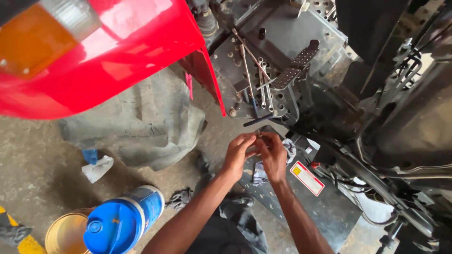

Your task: Using wrenches and a screwdriver to repair or assemble components of a red tractor.

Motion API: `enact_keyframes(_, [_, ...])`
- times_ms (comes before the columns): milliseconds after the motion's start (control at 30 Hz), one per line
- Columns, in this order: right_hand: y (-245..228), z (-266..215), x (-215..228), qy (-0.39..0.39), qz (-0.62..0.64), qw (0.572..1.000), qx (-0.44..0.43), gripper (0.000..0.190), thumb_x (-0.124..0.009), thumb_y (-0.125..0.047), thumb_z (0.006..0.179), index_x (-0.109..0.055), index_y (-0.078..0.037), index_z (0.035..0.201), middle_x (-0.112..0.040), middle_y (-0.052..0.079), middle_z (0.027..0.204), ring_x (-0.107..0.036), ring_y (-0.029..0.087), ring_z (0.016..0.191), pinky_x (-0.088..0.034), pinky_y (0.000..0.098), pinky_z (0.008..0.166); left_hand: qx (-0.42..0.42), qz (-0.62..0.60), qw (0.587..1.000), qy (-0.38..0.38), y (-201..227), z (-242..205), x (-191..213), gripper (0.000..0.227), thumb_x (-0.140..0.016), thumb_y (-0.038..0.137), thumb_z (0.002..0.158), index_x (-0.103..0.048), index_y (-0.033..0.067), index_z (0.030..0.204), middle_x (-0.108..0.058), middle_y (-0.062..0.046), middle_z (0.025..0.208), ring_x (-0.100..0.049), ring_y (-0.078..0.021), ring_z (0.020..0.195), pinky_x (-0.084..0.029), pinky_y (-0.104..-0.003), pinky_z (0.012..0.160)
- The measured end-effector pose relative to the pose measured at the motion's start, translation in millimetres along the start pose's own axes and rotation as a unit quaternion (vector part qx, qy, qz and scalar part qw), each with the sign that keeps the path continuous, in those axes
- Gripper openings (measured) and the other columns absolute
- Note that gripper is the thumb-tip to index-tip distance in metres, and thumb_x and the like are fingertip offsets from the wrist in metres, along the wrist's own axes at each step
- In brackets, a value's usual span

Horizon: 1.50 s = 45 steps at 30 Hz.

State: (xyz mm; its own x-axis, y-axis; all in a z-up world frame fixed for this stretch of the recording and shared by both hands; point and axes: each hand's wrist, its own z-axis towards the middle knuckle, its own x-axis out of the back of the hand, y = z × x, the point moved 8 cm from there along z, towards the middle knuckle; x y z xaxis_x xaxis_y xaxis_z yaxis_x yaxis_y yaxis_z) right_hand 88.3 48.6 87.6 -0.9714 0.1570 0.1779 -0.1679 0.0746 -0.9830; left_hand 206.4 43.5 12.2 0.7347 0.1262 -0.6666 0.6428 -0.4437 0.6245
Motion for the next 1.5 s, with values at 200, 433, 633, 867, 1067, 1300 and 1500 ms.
enact_keyframes(200, [41, 67, -19, 0.03, -0.018, 0.998, -0.049, 0.025, -0.065, -0.011, 0.097, -0.063, 0.002, 0.119, -0.072, 0.01, 0.095, -0.065, 0.012, 0.076, -0.056, 0.0288, 0.065, -0.016, 0.133, 0.99, 0.04, -2, 87, 67, 0.027, -0.066, 0.023, 0.093, -0.063, 0.0084, 0.116, -0.073, -0.002, 0.104, -0.072, -0.0154, 0.09, -0.055, -0.032, 0.073])
enact_keyframes(433, [66, 130, -50, 0.048, -0.155, 0.983, -0.089, 0.03, -0.068, -0.019, 0.092, -0.065, -0.001, 0.115, -0.076, 0.013, 0.097, -0.075, 0.02, 0.08, -0.059, 0.0343, 0.068, -0.22, 0.514, 0.828, 0.037, 55, 152, 48, 0.045, -0.063, 0.01, 0.092, -0.05, -0.0005, 0.134, -0.07, -0.023, 0.102, -0.072, -0.0392, 0.084, -0.057, -0.047, 0.069])
enact_keyframes(633, [59, 148, -44, 0.089, -0.189, 0.977, -0.046, 0.026, -0.066, -0.016, 0.093, -0.066, -0.002, 0.115, -0.076, 0.015, 0.098, -0.077, 0.025, 0.083, -0.061, 0.0369, 0.073, -0.261, 0.615, 0.743, -0.017, 63, 171, 31, 0.049, -0.063, 0.004, 0.088, -0.051, -0.0071, 0.134, -0.069, -0.03, 0.094, -0.068, -0.0479, 0.089, -0.053, -0.053, 0.074])
enact_keyframes(867, [21, 172, -35, 0.073, -0.316, 0.945, 0.037, 0.018, -0.066, -0.014, 0.094, -0.066, -0.004, 0.11, -0.071, 0.015, 0.101, -0.074, 0.032, 0.086, -0.058, 0.0429, 0.072, -0.265, 0.647, 0.715, 0.009, 53, 187, 44, 0.046, -0.065, 0.008, 0.088, -0.055, -0.0047, 0.131, -0.07, -0.028, 0.104, -0.069, -0.0456, 0.092, -0.055, -0.052, 0.078])
enact_keyframes(1067, [28, 204, -43, 0.046, -0.456, 0.881, 0.119, 0.022, -0.065, -0.01, 0.09, -0.065, -0.007, 0.112, -0.068, 0.017, 0.109, -0.069, 0.042, 0.09, -0.055, 0.0524, 0.073, -0.201, 0.66, 0.724, 0.02, 60, 183, 39, 0.043, -0.065, 0.014, 0.092, -0.058, 0.001, 0.132, -0.071, -0.026, 0.111, -0.069, -0.0445, 0.098, -0.055, -0.052, 0.083])
enact_keyframes(1300, [22, 223, -62, 0.042, -0.406, 0.901, 0.146, 0.019, -0.066, -0.013, 0.095, -0.065, -0.01, 0.113, -0.067, 0.015, 0.106, -0.068, 0.041, 0.091, -0.055, 0.0517, 0.074, -0.255, 0.631, 0.732, 0.017, 68, 174, 34, 0.043, -0.067, 0.014, 0.089, -0.059, 0.0019, 0.129, -0.071, -0.024, 0.116, -0.068, -0.0429, 0.105, -0.055, -0.051, 0.087])
enact_keyframes(1500, [36, 247, -73, 0.036, -0.31, 0.931, 0.189, 0.017, -0.068, -0.012, 0.096, -0.069, -0.007, 0.112, -0.069, 0.015, 0.105, -0.07, 0.038, 0.093, -0.056, 0.0467, 0.076, -0.174, 0.734, 0.656, 0.037, 60, 189, 34, 0.04, -0.069, 0.013, 0.087, -0.06, 0.0008, 0.124, -0.07, -0.021, 0.108, -0.07, -0.038, 0.097, -0.057, -0.048, 0.082])
